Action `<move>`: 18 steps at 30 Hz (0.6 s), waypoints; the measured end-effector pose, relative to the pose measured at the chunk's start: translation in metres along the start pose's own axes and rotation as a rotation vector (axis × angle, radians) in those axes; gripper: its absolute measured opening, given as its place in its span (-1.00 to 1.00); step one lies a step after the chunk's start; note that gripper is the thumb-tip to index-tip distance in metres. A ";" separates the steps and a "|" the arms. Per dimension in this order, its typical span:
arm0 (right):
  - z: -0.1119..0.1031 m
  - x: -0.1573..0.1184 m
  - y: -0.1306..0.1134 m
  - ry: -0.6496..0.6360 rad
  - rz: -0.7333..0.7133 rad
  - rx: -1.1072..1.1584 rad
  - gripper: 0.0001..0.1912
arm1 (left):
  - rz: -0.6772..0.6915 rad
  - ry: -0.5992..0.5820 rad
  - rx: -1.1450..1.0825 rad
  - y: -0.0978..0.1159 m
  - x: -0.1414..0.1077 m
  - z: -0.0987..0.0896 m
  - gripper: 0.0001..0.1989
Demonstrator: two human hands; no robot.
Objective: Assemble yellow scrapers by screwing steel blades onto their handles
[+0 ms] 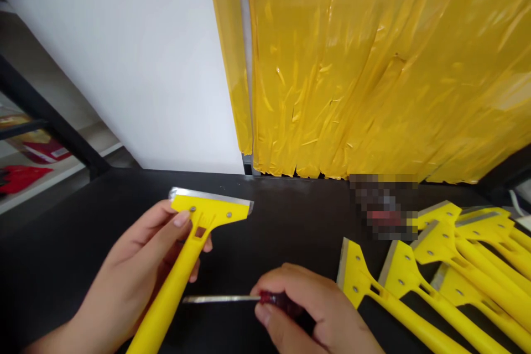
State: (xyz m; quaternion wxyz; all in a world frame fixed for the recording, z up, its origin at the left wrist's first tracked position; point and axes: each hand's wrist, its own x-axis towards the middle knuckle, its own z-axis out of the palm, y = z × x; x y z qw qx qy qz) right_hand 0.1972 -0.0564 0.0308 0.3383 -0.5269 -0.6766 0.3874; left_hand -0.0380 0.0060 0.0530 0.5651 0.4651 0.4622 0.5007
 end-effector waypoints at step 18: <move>0.010 0.011 0.024 -0.087 0.271 0.436 -0.59 | -0.302 -0.199 -0.101 -0.026 0.010 0.004 -0.77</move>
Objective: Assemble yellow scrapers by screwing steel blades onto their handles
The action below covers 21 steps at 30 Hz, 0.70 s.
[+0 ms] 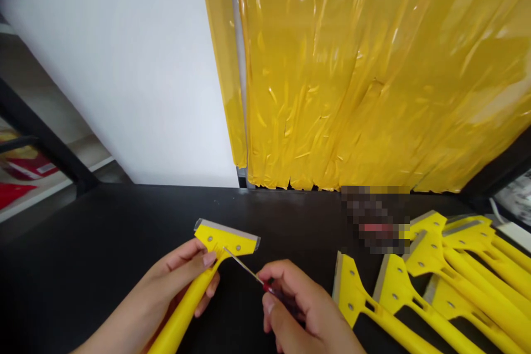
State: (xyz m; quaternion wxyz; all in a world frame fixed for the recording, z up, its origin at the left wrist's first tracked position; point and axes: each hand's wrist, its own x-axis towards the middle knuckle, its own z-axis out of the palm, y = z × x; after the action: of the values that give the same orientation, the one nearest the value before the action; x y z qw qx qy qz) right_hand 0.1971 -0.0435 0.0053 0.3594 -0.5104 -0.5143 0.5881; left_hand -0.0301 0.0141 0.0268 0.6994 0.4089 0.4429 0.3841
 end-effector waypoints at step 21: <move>-0.008 -0.009 0.000 0.158 -0.110 0.115 -0.67 | -0.050 0.033 -0.023 -0.001 0.000 0.000 -0.78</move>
State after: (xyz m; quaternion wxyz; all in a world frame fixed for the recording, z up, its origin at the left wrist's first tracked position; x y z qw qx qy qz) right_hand 0.2068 -0.0503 0.0075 0.4591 -0.5046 -0.4772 0.5540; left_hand -0.0299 0.0139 0.0254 0.7058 0.3834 0.4602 0.3783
